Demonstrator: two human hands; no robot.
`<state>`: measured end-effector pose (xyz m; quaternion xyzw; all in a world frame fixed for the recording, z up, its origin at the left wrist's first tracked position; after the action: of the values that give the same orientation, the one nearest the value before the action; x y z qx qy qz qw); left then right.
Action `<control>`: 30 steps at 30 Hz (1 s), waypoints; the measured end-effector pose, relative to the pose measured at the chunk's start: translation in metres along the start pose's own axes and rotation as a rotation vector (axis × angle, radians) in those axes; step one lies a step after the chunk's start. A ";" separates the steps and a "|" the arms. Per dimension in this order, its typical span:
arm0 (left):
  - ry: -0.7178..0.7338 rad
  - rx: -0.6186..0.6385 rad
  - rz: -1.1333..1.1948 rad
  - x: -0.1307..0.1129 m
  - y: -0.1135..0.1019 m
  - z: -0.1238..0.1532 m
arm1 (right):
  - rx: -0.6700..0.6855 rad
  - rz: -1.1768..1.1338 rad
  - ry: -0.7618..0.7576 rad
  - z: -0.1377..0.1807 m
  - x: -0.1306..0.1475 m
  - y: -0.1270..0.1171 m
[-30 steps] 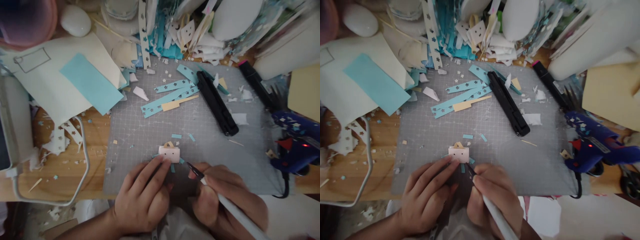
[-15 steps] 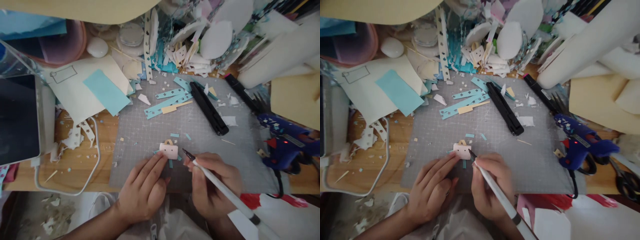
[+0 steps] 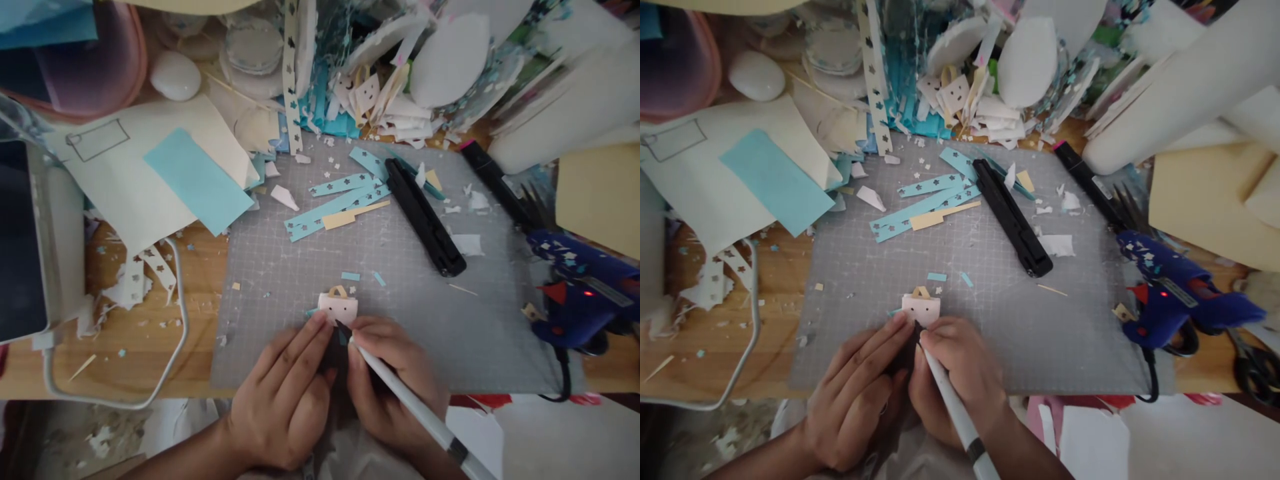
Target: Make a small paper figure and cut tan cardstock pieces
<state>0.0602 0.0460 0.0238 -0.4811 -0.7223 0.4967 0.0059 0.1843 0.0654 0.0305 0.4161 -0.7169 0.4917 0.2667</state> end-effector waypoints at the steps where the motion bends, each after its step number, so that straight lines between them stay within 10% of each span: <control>1: 0.000 -0.001 0.000 0.000 0.000 0.000 | 0.009 0.011 -0.007 -0.001 0.001 0.000; 30: 0.002 -0.004 -0.003 -0.001 -0.002 -0.002 | 0.083 0.064 -0.056 -0.015 0.004 0.002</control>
<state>0.0606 0.0471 0.0266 -0.4807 -0.7241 0.4946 0.0063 0.1799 0.0786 0.0380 0.4175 -0.7159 0.5174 0.2132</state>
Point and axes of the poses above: each hand's wrist, its own z-axis away from the middle knuckle, its own y-axis out of the palm, x = y × z, the point moved 7 cm from there along -z, towards the middle knuckle
